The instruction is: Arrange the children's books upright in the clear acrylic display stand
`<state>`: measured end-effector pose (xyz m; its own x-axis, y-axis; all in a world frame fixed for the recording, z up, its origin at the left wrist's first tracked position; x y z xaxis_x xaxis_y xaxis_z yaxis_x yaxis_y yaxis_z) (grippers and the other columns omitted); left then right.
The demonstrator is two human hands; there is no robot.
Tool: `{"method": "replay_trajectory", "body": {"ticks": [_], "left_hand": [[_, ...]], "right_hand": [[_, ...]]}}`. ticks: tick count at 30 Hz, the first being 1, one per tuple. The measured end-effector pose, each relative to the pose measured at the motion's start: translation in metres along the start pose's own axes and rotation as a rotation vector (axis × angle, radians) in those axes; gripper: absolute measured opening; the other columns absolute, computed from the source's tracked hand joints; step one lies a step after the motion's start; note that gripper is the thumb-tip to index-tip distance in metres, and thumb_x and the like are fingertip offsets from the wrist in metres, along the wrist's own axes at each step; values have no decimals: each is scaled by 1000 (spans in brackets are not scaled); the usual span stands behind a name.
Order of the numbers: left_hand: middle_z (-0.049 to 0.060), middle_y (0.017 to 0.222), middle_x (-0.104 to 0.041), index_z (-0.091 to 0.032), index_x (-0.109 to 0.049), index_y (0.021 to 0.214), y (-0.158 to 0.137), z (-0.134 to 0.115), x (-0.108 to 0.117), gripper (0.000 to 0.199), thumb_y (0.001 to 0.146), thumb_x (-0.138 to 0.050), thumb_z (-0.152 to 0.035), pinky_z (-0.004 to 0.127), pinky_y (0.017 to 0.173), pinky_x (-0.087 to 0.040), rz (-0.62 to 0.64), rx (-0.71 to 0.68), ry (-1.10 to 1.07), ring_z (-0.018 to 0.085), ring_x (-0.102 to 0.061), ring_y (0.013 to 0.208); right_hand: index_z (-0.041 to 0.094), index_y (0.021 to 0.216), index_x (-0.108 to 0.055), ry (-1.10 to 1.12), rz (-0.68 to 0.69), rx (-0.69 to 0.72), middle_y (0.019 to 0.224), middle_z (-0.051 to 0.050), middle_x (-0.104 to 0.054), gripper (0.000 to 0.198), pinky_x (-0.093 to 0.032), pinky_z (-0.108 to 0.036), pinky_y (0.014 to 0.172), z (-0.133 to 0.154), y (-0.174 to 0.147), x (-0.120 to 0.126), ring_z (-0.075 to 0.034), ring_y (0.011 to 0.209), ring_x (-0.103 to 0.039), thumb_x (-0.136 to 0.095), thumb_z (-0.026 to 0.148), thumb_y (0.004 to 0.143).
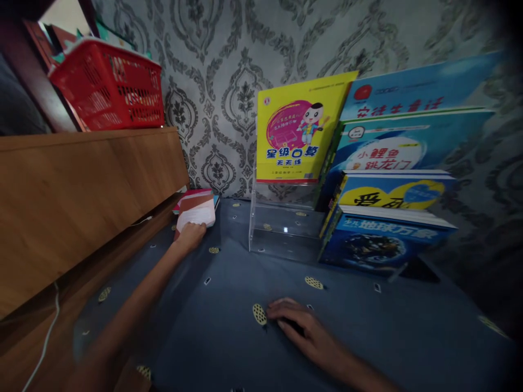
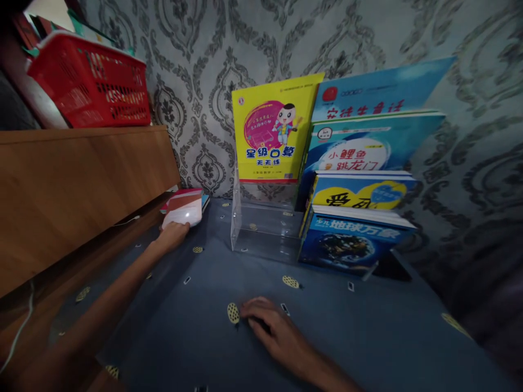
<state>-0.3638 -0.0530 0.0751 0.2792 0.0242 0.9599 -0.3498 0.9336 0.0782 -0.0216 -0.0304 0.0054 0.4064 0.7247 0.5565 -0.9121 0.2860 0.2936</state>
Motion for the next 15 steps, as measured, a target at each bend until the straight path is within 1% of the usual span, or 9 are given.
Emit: {"method": "replay_trajectory", "body": {"ticks": [2, 5, 7, 9, 10, 11, 13, 15], "left_hand": [[24, 102, -74, -9, -68, 113, -15, -18, -5, 29, 98, -45, -16, 41, 89, -52, 23, -32, -32, 32, -73, 102], [18, 100, -76, -17, -71, 109, -34, -46, -9, 27, 99, -53, -34, 36, 83, -53, 59, -101, -86, 29, -74, 99], [11, 97, -78, -22, -73, 108, -40, -61, -10, 32, 99, -53, -46, 32, 80, -53, 112, -204, -211, 25, -74, 93], [6, 91, -78, -23, -73, 106, -37, -65, -9, 38, 100, -48, -51, 28, 78, -52, 151, -258, -384, 21, -74, 86], [5, 89, -78, -22, -74, 105, -33, -60, -9, 42, 102, -43, -51, 27, 77, -52, 145, -230, -452, 20, -74, 84], [5, 91, -78, -22, -74, 104, -28, -49, -8, 43, 102, -42, -51, 26, 78, -52, 99, -129, -449, 20, -74, 86], [10, 107, -78, -21, -71, 113, -21, -31, -11, 42, 103, -38, -45, 31, 83, -53, 26, 12, -399, 25, -73, 99], [12, 120, -75, -20, -67, 123, -22, -19, -19, 39, 103, -38, -37, 33, 89, -52, -7, 101, -360, 25, -71, 109]], "right_hand": [[22, 112, -73, 9, -4, 0, 116, -12, -72, 30, -55, -45, 100, 1, 1, 0, -24, 113, -67, -47, 36, 104], [22, 110, -73, 21, -5, 17, 114, -11, -73, 30, -55, -44, 100, 1, 1, -1, -24, 112, -67, -47, 35, 103], [22, 111, -73, 20, -2, 35, 114, -11, -73, 28, -54, -44, 99, 1, 1, -2, -24, 112, -67, -48, 32, 103], [21, 111, -73, 11, -10, 49, 114, -11, -74, 27, -54, -44, 99, 1, 1, -2, -24, 112, -67, -49, 29, 102], [21, 112, -73, 3, -14, 55, 113, -11, -74, 27, -54, -44, 99, 1, 1, -1, -24, 112, -67, -49, 27, 101], [21, 111, -73, -6, -18, 58, 113, -11, -74, 26, -54, -43, 99, 2, 1, -1, -23, 111, -67, -50, 25, 100], [21, 111, -73, -26, -21, 65, 112, -10, -74, 26, -55, -42, 98, 4, 1, -1, -23, 109, -68, -50, 21, 98], [20, 109, -73, -43, -24, 86, 110, -10, -75, 28, -55, -41, 97, 8, 1, -1, -22, 107, -68, -49, 17, 96]]}}
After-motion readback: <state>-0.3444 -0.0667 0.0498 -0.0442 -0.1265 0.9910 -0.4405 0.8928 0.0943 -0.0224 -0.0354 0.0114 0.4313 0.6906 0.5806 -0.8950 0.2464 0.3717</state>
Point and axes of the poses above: each hand's wrist, its own y-axis towards the middle knuckle, its own x-axis out of the back of the hand, z = x × y, the point moved 6 cm from there along y, towards the middle knuckle
